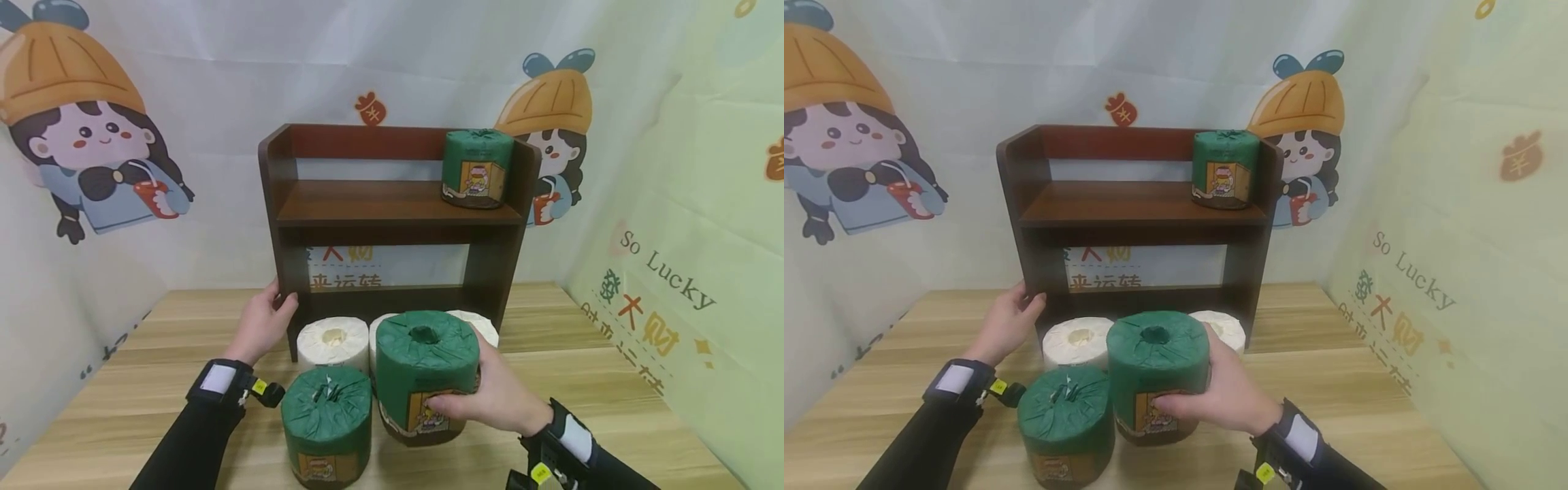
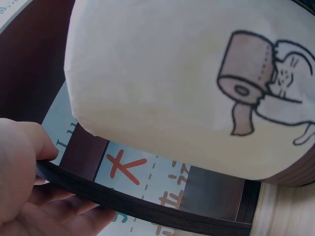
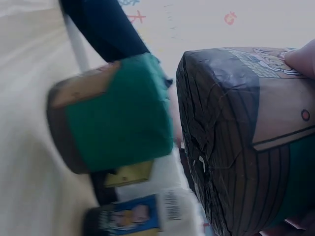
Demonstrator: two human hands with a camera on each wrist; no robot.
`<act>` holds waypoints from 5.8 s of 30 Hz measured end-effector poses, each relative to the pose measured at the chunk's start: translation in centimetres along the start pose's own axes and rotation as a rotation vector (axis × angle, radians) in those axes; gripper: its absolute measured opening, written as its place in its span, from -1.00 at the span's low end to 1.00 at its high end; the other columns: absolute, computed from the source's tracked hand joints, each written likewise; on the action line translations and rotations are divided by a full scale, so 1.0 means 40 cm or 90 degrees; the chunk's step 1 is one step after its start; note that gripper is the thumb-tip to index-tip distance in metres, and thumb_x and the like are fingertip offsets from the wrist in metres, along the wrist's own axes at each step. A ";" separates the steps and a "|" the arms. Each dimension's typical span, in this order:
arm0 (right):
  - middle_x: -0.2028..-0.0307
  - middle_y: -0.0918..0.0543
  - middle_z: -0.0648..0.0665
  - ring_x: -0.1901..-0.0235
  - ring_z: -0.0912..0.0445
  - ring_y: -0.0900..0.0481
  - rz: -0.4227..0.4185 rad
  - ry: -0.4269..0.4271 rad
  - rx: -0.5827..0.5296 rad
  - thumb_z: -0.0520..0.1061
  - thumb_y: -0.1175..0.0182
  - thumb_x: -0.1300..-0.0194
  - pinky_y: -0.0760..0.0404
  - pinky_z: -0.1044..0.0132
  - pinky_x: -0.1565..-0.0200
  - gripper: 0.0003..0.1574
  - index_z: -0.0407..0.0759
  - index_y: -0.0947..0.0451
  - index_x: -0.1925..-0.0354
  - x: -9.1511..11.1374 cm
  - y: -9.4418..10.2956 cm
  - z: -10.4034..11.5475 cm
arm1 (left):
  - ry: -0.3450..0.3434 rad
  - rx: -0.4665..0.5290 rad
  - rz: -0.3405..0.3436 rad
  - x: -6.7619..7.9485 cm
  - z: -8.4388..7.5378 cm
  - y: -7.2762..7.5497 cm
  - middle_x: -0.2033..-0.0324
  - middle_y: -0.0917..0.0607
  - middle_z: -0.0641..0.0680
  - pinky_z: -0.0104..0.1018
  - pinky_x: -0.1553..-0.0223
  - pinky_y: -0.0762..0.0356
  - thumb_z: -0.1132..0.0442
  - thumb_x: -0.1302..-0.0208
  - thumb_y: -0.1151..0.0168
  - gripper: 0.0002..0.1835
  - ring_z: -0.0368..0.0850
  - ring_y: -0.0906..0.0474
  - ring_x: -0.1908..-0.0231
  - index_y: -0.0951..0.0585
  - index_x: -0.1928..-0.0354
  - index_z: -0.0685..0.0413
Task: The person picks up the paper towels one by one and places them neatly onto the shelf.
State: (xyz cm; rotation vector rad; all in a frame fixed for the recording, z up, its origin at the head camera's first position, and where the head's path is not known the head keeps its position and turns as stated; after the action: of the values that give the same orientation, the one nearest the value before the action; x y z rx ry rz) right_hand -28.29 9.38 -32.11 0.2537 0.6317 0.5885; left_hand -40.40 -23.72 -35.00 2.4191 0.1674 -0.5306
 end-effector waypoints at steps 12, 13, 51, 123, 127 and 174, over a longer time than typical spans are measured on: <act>-0.18 -0.45 0.03 -0.08 0.06 -0.45 -0.037 0.028 0.112 0.15 -0.47 -0.07 -0.56 -0.08 -0.05 0.04 0.11 -0.15 -0.39 -0.118 0.090 0.090 | -0.009 0.007 -0.004 -0.001 -0.002 0.000 -0.27 -0.41 0.30 0.17 -0.04 -0.51 0.10 -0.54 0.01 -0.49 0.22 -0.39 -0.17 -0.33 -0.40 0.17; -0.17 -0.46 0.03 -0.07 0.07 -0.46 -0.041 0.024 0.118 0.16 -0.47 -0.07 -0.58 -0.07 -0.04 0.04 0.12 -0.15 -0.39 -0.126 0.096 0.095 | -0.007 0.006 -0.002 -0.002 -0.001 -0.001 -0.27 -0.41 0.30 0.17 -0.04 -0.51 0.10 -0.54 0.01 -0.49 0.22 -0.39 -0.17 -0.32 -0.41 0.17; -0.03 -0.53 -0.02 0.04 0.16 -0.48 -0.191 -0.095 0.242 0.30 -0.42 -0.09 -0.54 0.05 -0.02 0.08 -0.03 -0.11 -0.36 -0.384 0.301 0.152 | -0.006 0.017 0.006 0.009 -0.006 0.001 -0.28 -0.41 0.28 0.15 -0.04 -0.51 0.11 -0.53 -0.01 -0.49 0.19 -0.41 -0.15 -0.33 -0.41 0.14; -0.17 -0.36 -0.24 -0.12 0.02 -0.39 -0.399 -0.146 0.425 0.14 -0.35 -0.28 -0.54 0.19 -0.12 -0.01 -0.28 -0.11 -0.40 -0.394 0.280 0.063 | -0.015 0.026 -0.002 0.002 -0.003 0.005 -0.30 -0.38 0.26 0.11 -0.04 -0.52 0.17 -0.52 0.00 -0.47 0.18 -0.37 -0.18 -0.28 -0.45 0.12; -0.20 -0.34 -0.22 -0.17 0.06 -0.36 -0.396 -0.110 0.392 0.12 -0.35 -0.28 -0.49 0.20 -0.17 -0.02 -0.25 -0.10 -0.41 -0.371 0.279 0.072 | -0.018 0.025 -0.004 0.000 -0.001 0.003 -0.31 -0.37 0.25 0.11 -0.05 -0.52 0.16 -0.52 -0.01 -0.46 0.17 -0.36 -0.19 -0.27 -0.45 0.13; -0.39 -0.03 -0.05 -0.32 0.14 -0.08 0.117 -0.171 0.108 0.30 -0.54 0.06 -0.24 -0.12 -0.30 0.53 -0.01 0.26 -0.53 -0.035 -0.287 -0.133 | -0.016 0.010 0.002 0.001 -0.005 0.003 -0.32 -0.35 0.28 0.15 -0.04 -0.52 0.11 -0.53 0.00 -0.46 0.23 -0.36 -0.18 -0.26 -0.47 0.08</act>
State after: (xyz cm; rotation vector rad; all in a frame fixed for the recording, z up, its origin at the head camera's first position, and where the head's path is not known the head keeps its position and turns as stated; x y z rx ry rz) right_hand -27.48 -0.46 -40.13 0.5460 0.3999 0.6644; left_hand -40.27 -23.67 -34.80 2.4258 0.1499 -0.5633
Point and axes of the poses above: each hand's wrist, its own x-axis away from the middle knuckle, its own y-axis out of the back of the hand, z = x × y, the point moved 8 cm from there along -x, towards the middle knuckle
